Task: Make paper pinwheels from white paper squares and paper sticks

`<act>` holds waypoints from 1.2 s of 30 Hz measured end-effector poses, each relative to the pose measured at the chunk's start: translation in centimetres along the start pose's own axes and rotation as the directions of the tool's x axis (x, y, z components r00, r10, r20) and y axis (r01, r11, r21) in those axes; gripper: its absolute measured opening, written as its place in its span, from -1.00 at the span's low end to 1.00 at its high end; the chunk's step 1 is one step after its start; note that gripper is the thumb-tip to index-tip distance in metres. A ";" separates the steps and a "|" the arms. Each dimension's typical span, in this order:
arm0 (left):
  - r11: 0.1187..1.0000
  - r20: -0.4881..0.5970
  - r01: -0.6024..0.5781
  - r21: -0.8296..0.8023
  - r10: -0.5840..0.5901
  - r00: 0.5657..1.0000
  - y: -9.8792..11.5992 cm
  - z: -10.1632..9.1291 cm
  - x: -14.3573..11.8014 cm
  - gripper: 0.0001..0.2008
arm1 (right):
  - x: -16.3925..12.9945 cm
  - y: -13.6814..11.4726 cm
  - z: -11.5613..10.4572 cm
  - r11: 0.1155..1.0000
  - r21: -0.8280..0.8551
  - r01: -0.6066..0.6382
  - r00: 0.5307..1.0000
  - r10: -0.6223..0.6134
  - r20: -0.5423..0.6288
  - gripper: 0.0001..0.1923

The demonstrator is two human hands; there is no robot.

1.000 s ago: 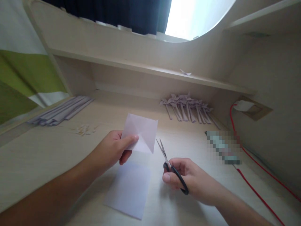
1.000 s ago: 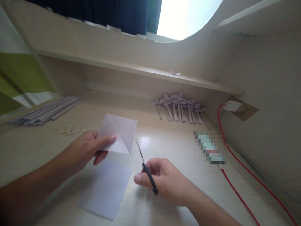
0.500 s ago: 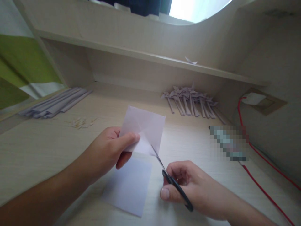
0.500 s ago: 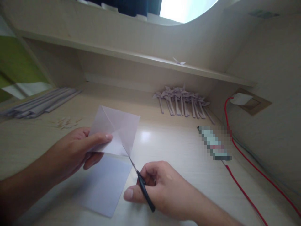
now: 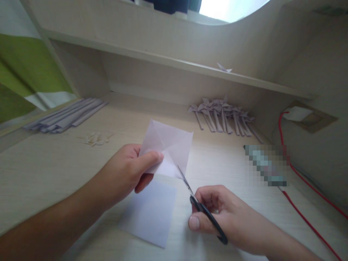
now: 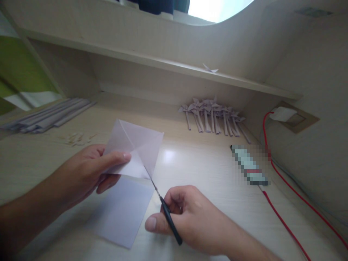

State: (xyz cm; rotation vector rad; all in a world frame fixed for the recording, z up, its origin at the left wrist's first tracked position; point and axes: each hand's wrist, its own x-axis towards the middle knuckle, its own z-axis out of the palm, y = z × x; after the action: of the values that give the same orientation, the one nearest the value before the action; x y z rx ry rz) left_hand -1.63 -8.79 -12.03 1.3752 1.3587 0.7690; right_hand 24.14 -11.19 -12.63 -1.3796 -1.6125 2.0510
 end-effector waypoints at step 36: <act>0.999 0.112 0.028 -0.044 -0.023 0.993 0.8 0.9 -0.2 -0.56 | 0.4 0.3 -0.1 1.000 0.023 0.021 1.000 -0.021 -0.009 -0.55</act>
State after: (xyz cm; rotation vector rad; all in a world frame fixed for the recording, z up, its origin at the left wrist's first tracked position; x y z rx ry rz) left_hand -0.53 -9.04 -11.48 1.3433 1.2622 0.6918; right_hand 24.05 -10.99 -13.06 -1.3563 -1.5886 2.0419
